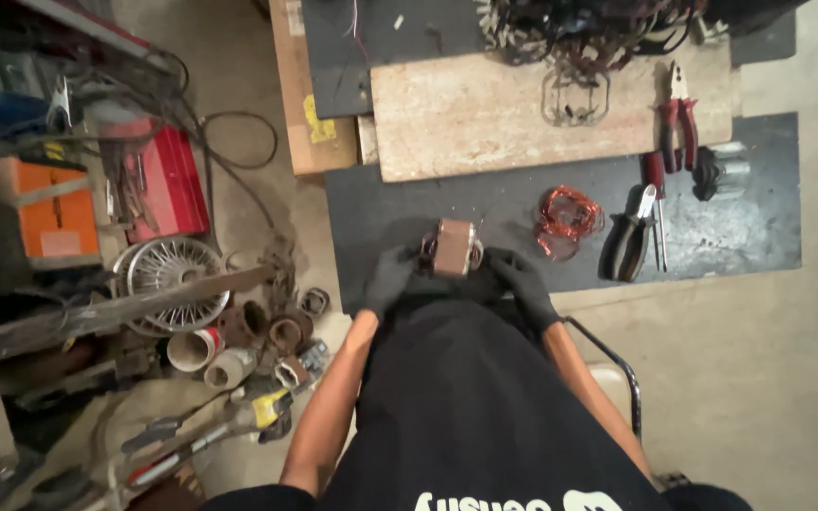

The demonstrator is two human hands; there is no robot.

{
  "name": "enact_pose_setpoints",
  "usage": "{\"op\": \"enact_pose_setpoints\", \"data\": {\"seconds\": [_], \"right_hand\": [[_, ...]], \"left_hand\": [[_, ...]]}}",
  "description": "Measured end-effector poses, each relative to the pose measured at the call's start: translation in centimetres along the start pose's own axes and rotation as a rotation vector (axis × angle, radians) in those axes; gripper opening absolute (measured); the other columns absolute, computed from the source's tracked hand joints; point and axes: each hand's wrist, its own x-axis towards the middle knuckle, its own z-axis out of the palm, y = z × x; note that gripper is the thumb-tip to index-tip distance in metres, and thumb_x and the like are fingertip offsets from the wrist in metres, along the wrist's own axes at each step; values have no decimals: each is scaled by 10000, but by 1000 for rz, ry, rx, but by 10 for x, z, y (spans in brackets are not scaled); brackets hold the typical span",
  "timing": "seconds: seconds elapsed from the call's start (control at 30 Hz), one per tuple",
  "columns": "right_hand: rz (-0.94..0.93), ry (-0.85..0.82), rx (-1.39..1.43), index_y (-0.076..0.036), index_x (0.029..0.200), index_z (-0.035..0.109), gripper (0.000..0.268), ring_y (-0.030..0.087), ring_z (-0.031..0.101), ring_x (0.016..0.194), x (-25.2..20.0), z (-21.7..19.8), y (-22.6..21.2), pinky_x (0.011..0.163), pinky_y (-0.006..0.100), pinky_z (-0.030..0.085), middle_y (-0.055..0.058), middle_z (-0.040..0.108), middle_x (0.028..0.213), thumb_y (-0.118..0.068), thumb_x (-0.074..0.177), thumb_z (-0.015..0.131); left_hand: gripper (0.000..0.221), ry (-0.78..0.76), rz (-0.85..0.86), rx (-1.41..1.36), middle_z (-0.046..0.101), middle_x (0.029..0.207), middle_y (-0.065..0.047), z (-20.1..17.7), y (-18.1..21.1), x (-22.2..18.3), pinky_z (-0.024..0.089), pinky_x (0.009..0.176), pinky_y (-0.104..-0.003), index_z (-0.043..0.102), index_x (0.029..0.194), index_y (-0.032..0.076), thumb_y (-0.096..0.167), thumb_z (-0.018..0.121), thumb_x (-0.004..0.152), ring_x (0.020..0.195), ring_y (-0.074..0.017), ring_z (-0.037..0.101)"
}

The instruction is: Inspecting and manipulating an electric motor core and copper wire coils on a workbench

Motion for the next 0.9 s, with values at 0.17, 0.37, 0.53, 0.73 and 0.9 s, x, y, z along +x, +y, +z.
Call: {"op": "enact_pose_setpoints", "data": {"seconds": [0.17,0.37,0.53,0.73,0.9], "right_hand": [[-219,53,-80,-1,1200,693,346,129,648,845,-34,20,-23,764,349,602,84,689,932,-186,921,778],[-229,124,-315,-99,1186,745,400,216,715,1008,-53,38,-63,920,393,558,115,748,1021,-275,841,845],[-358,165,-437,-89,1001,789,204,180,685,844,-14,21,-40,830,364,535,114,718,829,-188,825,814],[-378,87,-370,-95,1027,784,226,120,630,774,-9,14,-33,734,270,513,35,706,806,-214,836,808],[-291,-28,-124,34,1183,689,389,148,614,875,-17,13,-43,798,255,504,71,676,952,-242,922,771]], "left_hand": [[323,-317,-220,462,780,1026,-125,6,205,-39,614,843,-359,748,1119,56,73,703,799,967,-273,753],[266,-525,-170,208,727,1005,-148,-7,115,11,604,755,-365,728,1049,-38,33,654,803,894,-222,668],[250,-510,-72,432,756,910,-175,-5,83,15,607,734,-357,755,998,-14,119,675,802,852,-276,730],[249,-394,-66,884,772,934,-31,-1,-35,44,592,741,-300,765,996,187,359,662,849,896,-209,744],[302,-455,-315,502,756,772,72,-6,-37,55,431,671,0,790,963,68,305,745,781,764,-37,719]]}}
